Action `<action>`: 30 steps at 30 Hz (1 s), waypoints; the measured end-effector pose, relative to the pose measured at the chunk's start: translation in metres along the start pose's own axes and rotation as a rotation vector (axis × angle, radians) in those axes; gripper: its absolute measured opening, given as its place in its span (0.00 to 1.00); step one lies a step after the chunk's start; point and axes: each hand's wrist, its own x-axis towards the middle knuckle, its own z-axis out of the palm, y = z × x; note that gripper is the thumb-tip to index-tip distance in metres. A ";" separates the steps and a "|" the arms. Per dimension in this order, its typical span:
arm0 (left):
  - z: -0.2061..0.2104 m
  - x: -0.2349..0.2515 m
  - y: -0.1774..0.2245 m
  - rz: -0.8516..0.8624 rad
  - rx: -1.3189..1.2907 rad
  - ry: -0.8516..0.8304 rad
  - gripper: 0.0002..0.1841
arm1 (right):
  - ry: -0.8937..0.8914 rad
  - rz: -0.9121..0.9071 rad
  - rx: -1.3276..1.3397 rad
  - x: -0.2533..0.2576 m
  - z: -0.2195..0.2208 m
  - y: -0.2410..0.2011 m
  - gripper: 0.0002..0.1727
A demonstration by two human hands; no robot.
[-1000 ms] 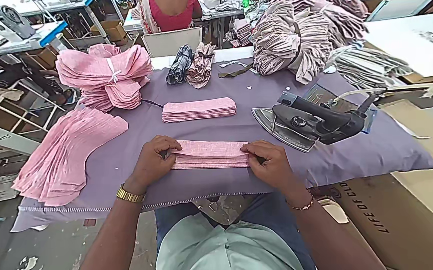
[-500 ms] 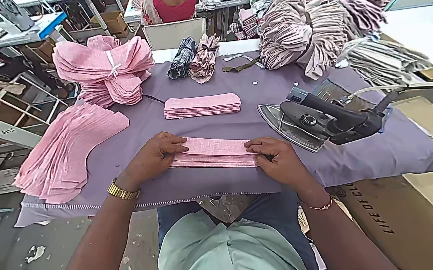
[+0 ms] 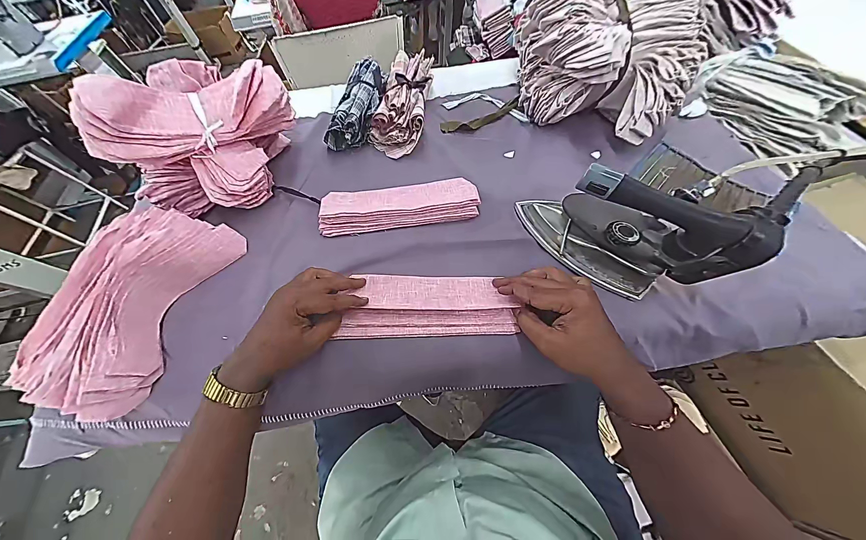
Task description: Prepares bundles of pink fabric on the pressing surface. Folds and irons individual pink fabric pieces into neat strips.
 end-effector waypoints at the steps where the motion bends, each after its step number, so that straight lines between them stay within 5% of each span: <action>1: 0.001 0.000 0.000 -0.006 -0.003 -0.004 0.15 | -0.017 0.004 -0.012 0.000 -0.001 0.000 0.19; 10: 0.007 -0.001 0.003 0.002 0.172 -0.052 0.19 | -0.127 -0.126 -0.455 -0.004 -0.007 -0.023 0.20; 16: 0.013 -0.003 0.001 0.017 0.201 -0.006 0.19 | 0.122 -0.162 -0.466 -0.021 0.014 -0.009 0.24; 19: 0.013 -0.004 0.002 0.027 0.208 -0.001 0.19 | 0.100 -0.131 -0.427 -0.009 0.013 -0.016 0.20; 22: 0.013 -0.003 0.002 0.037 0.241 -0.016 0.21 | 0.003 -0.181 -0.329 0.025 -0.024 -0.016 0.18; 25: 0.015 -0.003 0.002 0.034 0.262 -0.024 0.22 | 0.211 -0.277 -0.435 0.062 -0.078 -0.008 0.18; 30: 0.015 -0.003 0.004 0.031 0.292 -0.023 0.24 | 0.130 -0.019 -0.719 0.079 -0.113 0.017 0.34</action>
